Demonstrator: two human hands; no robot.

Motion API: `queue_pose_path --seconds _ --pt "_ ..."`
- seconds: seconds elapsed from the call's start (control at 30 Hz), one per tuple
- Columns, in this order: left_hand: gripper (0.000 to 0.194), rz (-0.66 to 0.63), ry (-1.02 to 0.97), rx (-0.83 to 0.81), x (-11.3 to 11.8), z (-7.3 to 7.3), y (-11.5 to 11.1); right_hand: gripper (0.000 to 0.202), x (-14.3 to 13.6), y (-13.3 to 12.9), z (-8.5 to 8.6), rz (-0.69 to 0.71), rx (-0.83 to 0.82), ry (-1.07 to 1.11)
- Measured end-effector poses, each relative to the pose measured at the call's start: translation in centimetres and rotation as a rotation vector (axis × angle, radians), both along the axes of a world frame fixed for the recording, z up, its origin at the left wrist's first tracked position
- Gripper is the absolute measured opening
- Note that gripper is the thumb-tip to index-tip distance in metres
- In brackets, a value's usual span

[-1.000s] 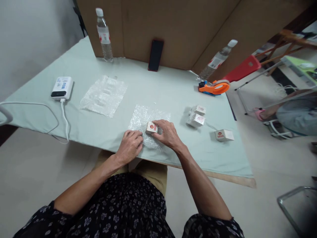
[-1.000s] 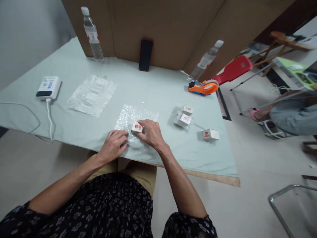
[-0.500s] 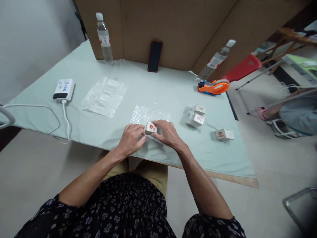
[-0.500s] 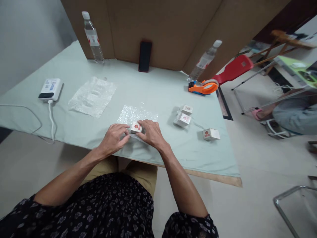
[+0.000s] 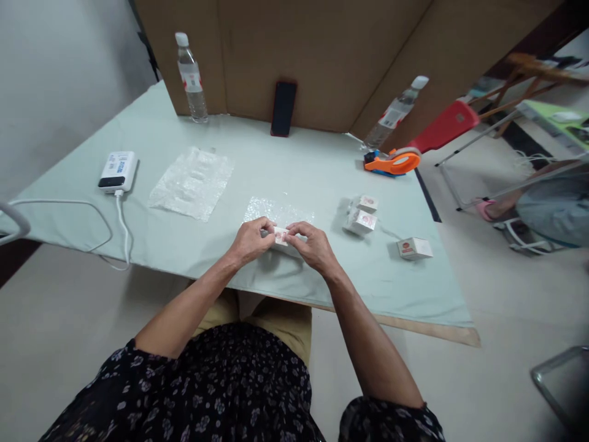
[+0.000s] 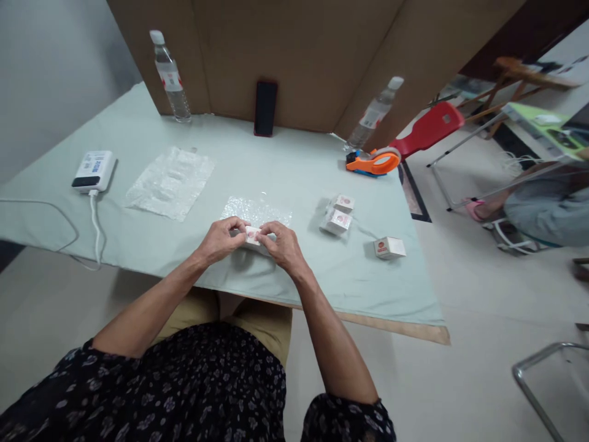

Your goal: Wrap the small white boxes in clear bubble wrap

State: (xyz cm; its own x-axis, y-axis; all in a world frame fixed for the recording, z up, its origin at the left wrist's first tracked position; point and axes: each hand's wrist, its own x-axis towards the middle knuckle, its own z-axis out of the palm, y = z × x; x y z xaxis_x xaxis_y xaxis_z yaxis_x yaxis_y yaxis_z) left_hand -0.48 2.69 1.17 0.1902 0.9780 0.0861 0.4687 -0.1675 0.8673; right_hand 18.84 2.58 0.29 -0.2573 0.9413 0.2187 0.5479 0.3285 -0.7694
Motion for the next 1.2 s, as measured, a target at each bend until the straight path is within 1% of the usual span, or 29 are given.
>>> queue_pose_path --seconds 0.1,0.3,0.43,0.57,0.67,0.77,0.83,0.9,0.97,1.0,1.03,1.07,1.1,1.2 --pt "0.003 -0.008 -0.03 -0.026 -0.2 -0.1 -0.4 0.013 -0.2 -0.6 -0.1 -0.005 -0.002 0.008" --pt "0.006 -0.02 -0.074 -0.053 -1.0 -0.4 -2.6 0.015 -0.4 -2.8 0.2 0.03 -0.003 -0.047" --pt "0.008 -0.023 -0.114 -0.058 -1.2 -0.5 -3.3 0.017 -0.8 -3.3 0.3 0.05 0.001 -0.062" --pt "0.007 0.012 -0.144 -0.043 -1.1 -1.0 -3.5 0.018 -1.0 -3.3 0.7 0.061 -0.013 -0.094" --pt "0.008 0.037 -0.135 -0.033 -1.0 -1.2 -3.3 0.018 -1.2 -3.0 0.5 0.061 -0.017 -0.099" --pt "0.008 0.038 -0.072 -0.046 -0.9 -0.9 -3.0 0.017 -1.2 -2.7 0.1 0.035 -0.035 -0.066" --pt "0.009 0.022 -0.037 -0.054 -1.0 -0.6 -2.7 0.016 -1.3 -2.8 -0.1 -0.01 -0.022 -0.075" --pt "0.009 0.014 -0.016 -0.064 -1.1 -0.4 -2.5 0.017 -1.3 -3.4 0.3 -0.12 0.085 -0.137" --pt "0.008 0.014 0.001 -0.072 -1.2 -0.3 -2.4 0.017 -1.4 -4.7 1.1 -0.271 0.275 -0.229" --pt "0.007 0.01 0.009 -0.073 -1.3 -0.3 -2.4 0.017 -1.6 -5.5 1.5 -0.324 0.373 -0.273" --pt "0.007 0.006 0.017 -0.071 -1.3 -0.3 -2.3 0.017 -1.8 -6.4 1.9 -0.342 0.455 -0.315" --pt "0.007 0.0 0.025 -0.068 -1.3 -0.3 -2.3 0.016 -2.1 -7.3 2.2 -0.319 0.512 -0.358" --pt "0.007 -0.005 0.033 -0.065 -1.3 -0.3 -2.3 0.016 -2.5 -8.1 2.3 -0.262 0.543 -0.402" --pt "0.006 -0.012 0.047 -0.066 -1.2 -0.3 -2.2 0.024 -3.6 -9.2 1.5 -0.067 0.539 -0.534"
